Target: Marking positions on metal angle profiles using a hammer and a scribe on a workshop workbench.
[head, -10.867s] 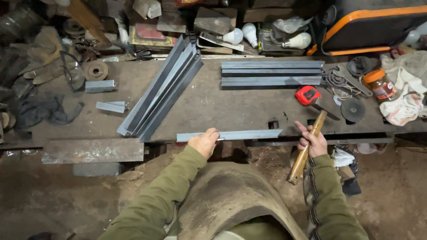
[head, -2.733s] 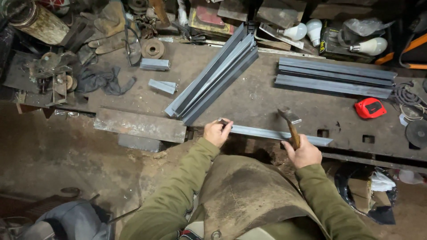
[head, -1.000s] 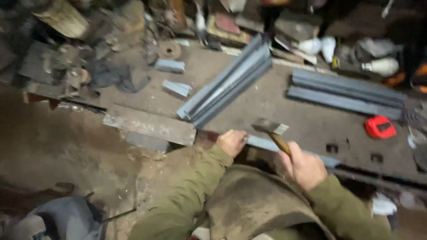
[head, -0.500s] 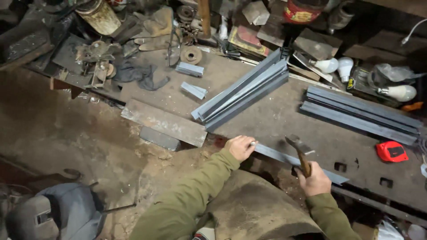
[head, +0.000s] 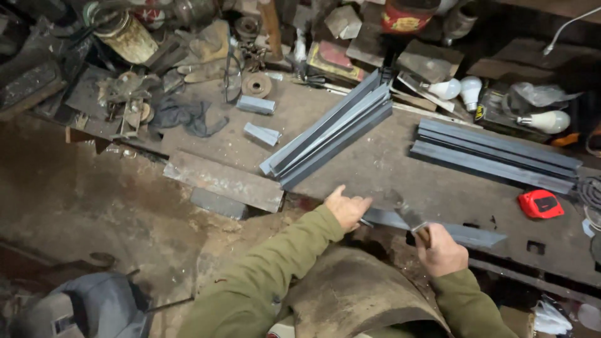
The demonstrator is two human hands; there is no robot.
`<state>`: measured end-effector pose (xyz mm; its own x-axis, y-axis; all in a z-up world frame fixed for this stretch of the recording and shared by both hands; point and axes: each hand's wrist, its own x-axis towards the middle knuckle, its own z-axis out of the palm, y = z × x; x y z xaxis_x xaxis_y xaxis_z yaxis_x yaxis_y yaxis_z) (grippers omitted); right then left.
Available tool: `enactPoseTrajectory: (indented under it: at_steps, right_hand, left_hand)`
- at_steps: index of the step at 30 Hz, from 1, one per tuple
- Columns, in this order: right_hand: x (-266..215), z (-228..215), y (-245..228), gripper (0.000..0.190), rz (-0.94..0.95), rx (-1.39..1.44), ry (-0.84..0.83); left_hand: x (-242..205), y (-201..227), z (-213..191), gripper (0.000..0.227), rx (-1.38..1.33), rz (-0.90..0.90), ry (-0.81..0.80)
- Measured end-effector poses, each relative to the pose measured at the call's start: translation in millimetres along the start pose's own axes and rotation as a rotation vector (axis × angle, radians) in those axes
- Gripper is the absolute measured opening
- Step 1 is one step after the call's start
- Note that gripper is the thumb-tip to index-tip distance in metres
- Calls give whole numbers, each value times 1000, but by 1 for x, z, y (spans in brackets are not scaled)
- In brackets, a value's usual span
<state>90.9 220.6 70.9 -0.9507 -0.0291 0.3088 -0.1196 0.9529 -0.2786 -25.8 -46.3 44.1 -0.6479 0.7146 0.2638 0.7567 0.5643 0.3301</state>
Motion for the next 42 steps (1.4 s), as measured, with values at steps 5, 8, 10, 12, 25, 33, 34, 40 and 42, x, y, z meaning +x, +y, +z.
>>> enactPoseTrajectory:
  at_steps: [5,8,10,12,25,33,34,40,42]
  right_hand:
    - [7,-33,-18,38,-82,127,107]
    - [-4,-39,-17,39,-13,219,126]
    - [-11,-37,-15,37,54,213,133]
    - [-15,-36,-14,32,113,177,111]
    - [-96,-14,35,40,322,138,-32]
    - [-147,-30,70,40,481,191,-39]
    - [-152,-35,73,40,499,180,-32]
    - [-192,-57,94,35,666,189,-76]
    - [-207,-58,102,36,640,145,-12]
  left_hand:
    - [-32,-34,36,61,-169,-33,31]
    - [-44,-58,15,60,-117,-209,150]
    - [-41,-72,2,61,-71,-295,197]
    - [-33,-85,-11,65,78,-396,239]
    - [39,-78,-11,11,322,-424,283]
    - [205,29,44,52,-28,56,-19]
    - [223,31,58,52,-40,74,-23]
    - [282,28,117,30,118,127,-208]
    - [280,24,118,34,121,142,-234]
